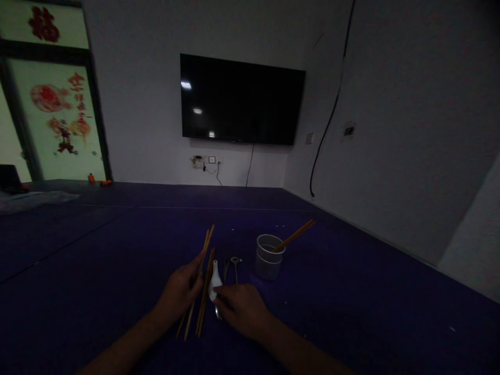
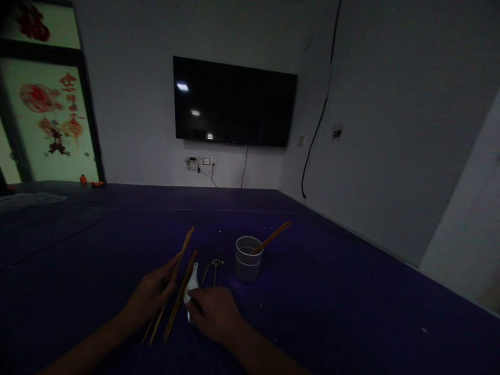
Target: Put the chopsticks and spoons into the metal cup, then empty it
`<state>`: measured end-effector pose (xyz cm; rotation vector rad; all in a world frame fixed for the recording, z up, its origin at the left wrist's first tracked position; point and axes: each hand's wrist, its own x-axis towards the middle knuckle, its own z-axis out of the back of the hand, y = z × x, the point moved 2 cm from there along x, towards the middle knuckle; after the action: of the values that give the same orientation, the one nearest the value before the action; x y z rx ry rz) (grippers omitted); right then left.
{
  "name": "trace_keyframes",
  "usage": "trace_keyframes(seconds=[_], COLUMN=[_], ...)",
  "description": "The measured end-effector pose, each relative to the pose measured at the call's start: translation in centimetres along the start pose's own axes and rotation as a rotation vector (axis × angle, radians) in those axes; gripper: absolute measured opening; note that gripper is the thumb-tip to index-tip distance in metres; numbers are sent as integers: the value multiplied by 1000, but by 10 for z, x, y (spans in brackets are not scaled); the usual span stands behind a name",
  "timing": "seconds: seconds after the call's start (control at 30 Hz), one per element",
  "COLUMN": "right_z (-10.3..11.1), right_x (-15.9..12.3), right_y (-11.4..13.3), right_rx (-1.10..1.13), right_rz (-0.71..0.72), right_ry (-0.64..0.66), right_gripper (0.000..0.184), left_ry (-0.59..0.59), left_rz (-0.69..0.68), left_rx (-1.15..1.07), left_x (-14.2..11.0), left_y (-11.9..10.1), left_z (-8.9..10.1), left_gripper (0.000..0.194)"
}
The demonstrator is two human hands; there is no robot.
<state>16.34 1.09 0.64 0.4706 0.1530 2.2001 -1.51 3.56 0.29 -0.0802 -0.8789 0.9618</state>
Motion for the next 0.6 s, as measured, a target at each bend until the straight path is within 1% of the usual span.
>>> trace_keyframes(seconds=[0.07, 0.13, 0.2, 0.3, 0.37, 0.43, 0.53, 0.6], right_z=[1, 1, 0, -2, -2, -2, -2, -2], right_x=[-1, -1, 0, 4, 7, 8, 9, 8], right_y=[0, 0, 0, -1, -1, 0, 1, 3], right_rx=[60, 190, 402, 820, 1045, 1167, 1233, 1239], right_rz=[-21, -44, -59, -44, -29, -53, -127, -150], right_ry=[-47, -111, -174, -262, -294, -310, -318, -325], right_gripper=[33, 33, 36, 43, 46, 45, 46, 46], left_ry=[-40, -57, -57, -13, 39, 79, 103, 102], left_rz=[-104, -212, -303, -393, -412, -403, -387, -361], left_rx=[-23, -50, -71, -81, -73, -60, -80, -108], left_x=[-1, -2, -3, -7, -9, -11, -12, -14], left_y=[-4, -11, -18, -28, -31, -32, -36, -38], left_z=[1, 3, 5, 5, 2, -1, -4, -4], left_gripper=[51, 51, 53, 54, 54, 52, 47, 43])
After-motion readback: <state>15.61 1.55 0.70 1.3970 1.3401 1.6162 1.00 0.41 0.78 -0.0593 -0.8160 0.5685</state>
